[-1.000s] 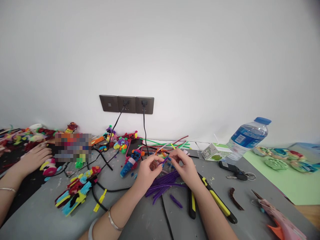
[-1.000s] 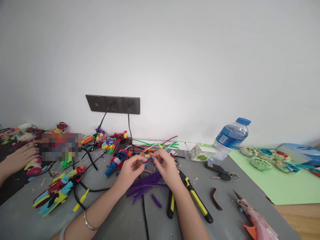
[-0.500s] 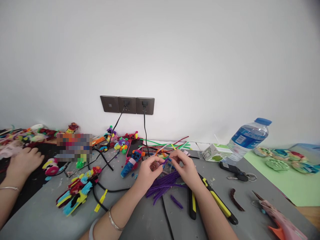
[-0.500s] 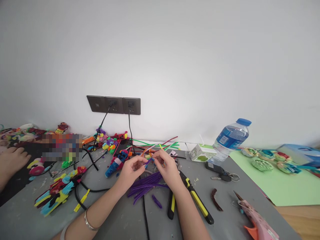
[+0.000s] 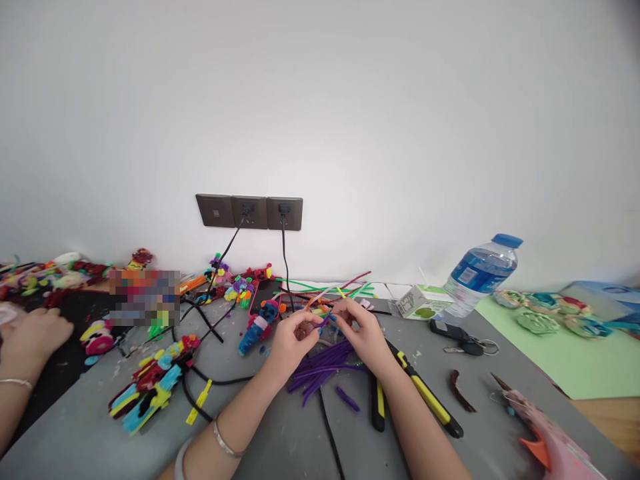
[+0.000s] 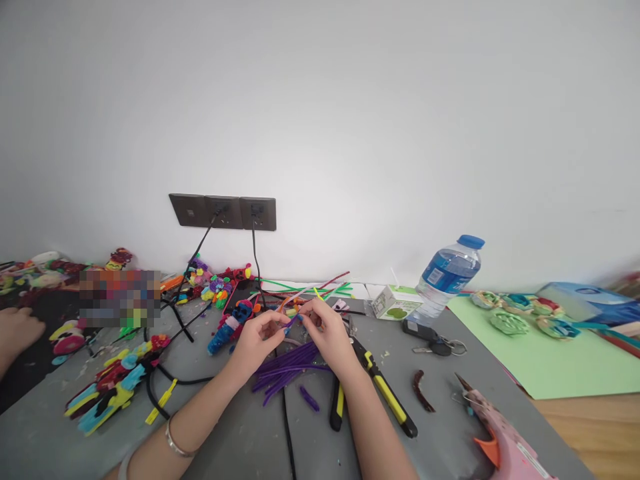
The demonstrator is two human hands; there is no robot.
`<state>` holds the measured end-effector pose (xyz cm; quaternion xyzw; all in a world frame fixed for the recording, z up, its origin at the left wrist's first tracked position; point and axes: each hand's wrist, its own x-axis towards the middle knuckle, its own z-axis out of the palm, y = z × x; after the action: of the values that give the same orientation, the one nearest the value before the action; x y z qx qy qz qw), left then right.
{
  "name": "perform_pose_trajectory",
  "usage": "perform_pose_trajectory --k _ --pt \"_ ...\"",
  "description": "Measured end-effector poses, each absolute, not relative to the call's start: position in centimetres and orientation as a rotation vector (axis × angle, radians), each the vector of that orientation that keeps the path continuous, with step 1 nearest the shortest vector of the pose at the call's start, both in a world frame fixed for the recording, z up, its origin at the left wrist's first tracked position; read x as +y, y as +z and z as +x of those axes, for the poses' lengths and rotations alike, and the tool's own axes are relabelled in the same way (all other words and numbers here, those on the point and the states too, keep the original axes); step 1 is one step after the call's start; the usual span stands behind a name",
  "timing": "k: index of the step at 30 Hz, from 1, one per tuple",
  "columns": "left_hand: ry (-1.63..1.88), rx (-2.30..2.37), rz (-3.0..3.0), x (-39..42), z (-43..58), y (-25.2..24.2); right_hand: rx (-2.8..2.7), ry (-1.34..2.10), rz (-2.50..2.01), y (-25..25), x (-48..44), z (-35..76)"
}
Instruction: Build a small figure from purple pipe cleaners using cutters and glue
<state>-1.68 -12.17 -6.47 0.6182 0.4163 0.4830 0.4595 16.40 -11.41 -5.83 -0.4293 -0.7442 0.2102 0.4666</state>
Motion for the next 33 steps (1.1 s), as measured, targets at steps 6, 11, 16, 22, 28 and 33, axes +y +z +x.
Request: perform_pose_trajectory --k 6,11,16,22,28,33 --pt "1.171 1.034 1.572 -12.14 -1.82 -6.32 -1.812 0.543 -1.06 -5.55 -11.6 16.3" --pt "1.179 1.033 1.61 -12.06 -1.91 -6.37 -1.8 0.535 -1.063 -5.55 -11.58 16.19" --pt "1.188 1.034 1.613 -12.03 -1.92 -6.28 -1.802 0.545 -1.062 -5.72 -11.51 16.24" --pt "1.172 1.028 1.602 -12.05 -1.9 -6.24 -1.804 0.556 -1.07 -5.73 -11.5 16.31" --pt "1.156 1.034 1.607 -12.04 -1.93 -6.2 -1.802 0.553 -1.064 -5.55 -11.55 16.27" --pt "1.162 1.028 1.602 -12.0 -1.88 -6.34 -1.803 0.547 -1.061 -5.57 -11.54 16.3"
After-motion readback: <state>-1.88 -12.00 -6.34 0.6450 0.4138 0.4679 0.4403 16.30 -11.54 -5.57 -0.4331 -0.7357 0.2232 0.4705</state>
